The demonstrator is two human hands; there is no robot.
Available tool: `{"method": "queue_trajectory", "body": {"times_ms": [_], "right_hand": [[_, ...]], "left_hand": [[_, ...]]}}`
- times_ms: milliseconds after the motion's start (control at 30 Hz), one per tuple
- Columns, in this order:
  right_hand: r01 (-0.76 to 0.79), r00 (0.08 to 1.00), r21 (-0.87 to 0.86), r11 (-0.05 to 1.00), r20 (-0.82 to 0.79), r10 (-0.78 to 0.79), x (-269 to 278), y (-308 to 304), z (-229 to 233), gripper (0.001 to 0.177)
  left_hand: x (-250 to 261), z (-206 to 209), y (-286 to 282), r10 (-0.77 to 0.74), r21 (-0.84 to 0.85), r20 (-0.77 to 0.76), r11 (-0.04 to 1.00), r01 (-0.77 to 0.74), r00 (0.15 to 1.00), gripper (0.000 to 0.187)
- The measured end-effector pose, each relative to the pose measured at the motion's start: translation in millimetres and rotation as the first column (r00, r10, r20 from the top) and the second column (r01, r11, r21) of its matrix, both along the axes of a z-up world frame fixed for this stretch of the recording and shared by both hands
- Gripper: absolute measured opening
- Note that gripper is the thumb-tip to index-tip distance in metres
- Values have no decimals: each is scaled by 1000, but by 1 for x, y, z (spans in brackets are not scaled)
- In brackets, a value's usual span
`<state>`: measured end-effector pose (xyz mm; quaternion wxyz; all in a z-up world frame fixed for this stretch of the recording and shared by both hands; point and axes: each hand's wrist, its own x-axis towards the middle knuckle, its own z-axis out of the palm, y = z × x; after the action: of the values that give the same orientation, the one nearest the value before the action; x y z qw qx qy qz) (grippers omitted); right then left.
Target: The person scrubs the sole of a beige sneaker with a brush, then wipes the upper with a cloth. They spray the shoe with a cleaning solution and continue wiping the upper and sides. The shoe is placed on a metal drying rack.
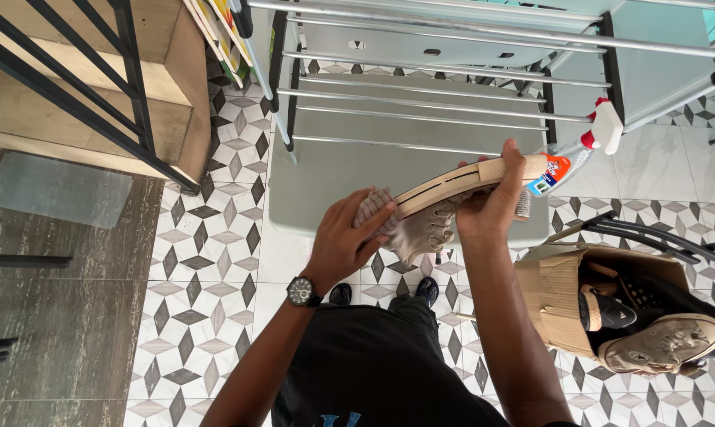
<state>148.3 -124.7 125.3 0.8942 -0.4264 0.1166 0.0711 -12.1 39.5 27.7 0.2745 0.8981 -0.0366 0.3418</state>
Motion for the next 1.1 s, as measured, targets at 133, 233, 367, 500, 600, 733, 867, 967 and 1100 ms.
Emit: {"method": "queue_trajectory", "body": {"times_ms": [133, 233, 367, 500, 600, 733, 867, 967, 1100], "right_hand": [[3, 1000, 21, 1000, -23, -2, -8, 11, -12, 64], [-68, 996, -72, 995, 48, 71, -20, 14, -21, 64], [-122, 992, 51, 991, 38, 121, 7, -4, -19, 60], [-98, 993, 95, 991, 69, 91, 4, -9, -14, 55], [-15, 997, -1, 1000, 76, 16, -21, 5, -14, 53], [-32, 991, -112, 993, 122, 46, -35, 10, -9, 53], [-32, 992, -30, 999, 121, 36, -22, -3, -1, 54], [-13, 994, 2, 1000, 108, 12, -25, -7, 2, 51], [-41, 988, -45, 998, 147, 48, -48, 4, -10, 50]], "left_hand": [[12, 3, -17, 24, 78, 49, 997, -28, 999, 58], [21, 4, -19, -14, 84, 89, 996, 7, 996, 61], [12, -6, -1, -42, 104, 53, 994, 37, 998, 64], [-4, -6, -3, 30, 36, 27, 999, -31, 999, 60], [13, 8, -20, 74, 55, 60, 995, -78, 995, 59], [14, 30, -29, -54, -53, 99, 997, 59, 994, 62], [3, 31, -18, -75, -39, 66, 996, 78, 995, 64], [4, 30, -24, -39, -13, 58, 999, 40, 998, 61], [15, 39, -40, -69, -82, 102, 994, 77, 992, 62]]}}
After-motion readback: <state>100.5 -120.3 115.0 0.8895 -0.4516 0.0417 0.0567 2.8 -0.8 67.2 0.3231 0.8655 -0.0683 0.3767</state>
